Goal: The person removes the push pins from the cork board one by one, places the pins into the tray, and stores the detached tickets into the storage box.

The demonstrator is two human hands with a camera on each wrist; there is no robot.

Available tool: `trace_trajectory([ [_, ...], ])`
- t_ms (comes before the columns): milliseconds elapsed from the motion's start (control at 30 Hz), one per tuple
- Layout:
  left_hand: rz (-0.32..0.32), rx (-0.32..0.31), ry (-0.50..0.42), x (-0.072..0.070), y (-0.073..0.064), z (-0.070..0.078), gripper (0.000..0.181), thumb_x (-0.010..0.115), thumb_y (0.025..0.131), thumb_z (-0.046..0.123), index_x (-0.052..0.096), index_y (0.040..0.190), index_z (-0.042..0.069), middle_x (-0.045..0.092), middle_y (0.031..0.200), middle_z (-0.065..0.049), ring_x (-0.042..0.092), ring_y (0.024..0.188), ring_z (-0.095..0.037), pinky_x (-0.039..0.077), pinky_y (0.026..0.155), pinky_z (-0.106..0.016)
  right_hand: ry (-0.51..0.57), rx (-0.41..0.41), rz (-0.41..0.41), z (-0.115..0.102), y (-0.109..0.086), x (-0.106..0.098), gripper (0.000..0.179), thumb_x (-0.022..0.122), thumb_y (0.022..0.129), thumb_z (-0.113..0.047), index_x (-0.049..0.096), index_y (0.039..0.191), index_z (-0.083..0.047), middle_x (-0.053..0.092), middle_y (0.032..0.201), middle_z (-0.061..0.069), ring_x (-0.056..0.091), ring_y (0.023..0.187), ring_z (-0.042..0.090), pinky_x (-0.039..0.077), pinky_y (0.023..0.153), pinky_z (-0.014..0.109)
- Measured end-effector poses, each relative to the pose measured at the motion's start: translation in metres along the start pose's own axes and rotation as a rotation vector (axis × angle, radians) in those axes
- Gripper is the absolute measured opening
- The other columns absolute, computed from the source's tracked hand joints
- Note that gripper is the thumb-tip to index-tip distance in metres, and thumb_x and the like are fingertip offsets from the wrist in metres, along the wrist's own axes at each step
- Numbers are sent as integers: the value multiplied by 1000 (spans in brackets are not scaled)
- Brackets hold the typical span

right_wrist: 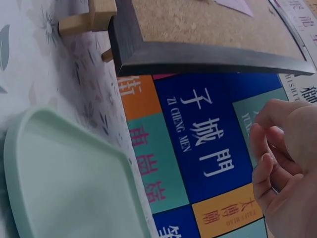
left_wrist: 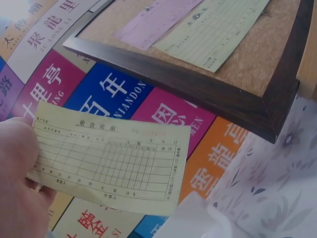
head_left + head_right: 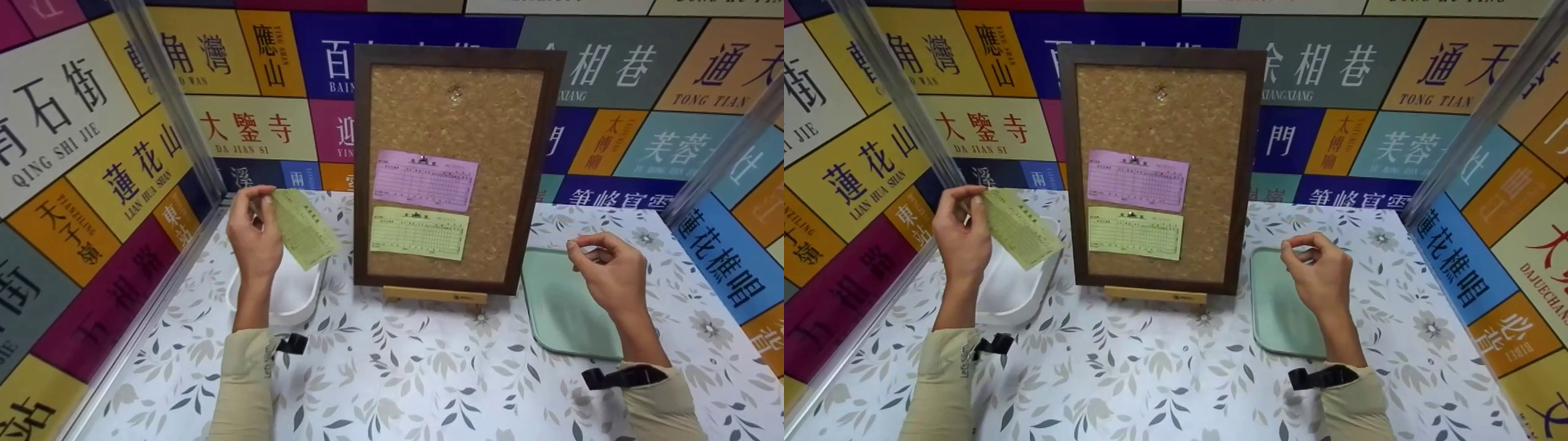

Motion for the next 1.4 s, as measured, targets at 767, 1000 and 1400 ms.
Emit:
trace_trajectory([
  [767,-272,-21,371,2,-3,-61,44,41,101,-15,73,124,6,68,122,-21,61,123,-40,45,110,-54,-107,56,-119,47,-1,22,23,80,99,-32,78,106,-9,78,77,2,72,59,5,39,46,23],
  [1000,-400,-34,398,16,-12,-73,58,36,92,-22,68,131,6,69,123,-23,63,122,-41,47,111,-55,-150,71,-156,57,-1,26,26,79,100,-32,78,107,-8,81,81,9,72,59,3,41,48,22],
  [1400,-501,-79,410,28,-23,-92,53,43,96,-15,62,141,5,67,134,-24,60,131,-42,44,116,-55,-190,121,-245,66,-6,30,26,77,101,-36,77,107,-10,81,77,10,78,64,18,45,52,24],
])
Point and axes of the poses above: each hand's wrist, its own y-axis towards the middle knuckle, its own x-axis out of the palm, z = x × y, the point moved 10 cm from there along y, towards the middle knuckle
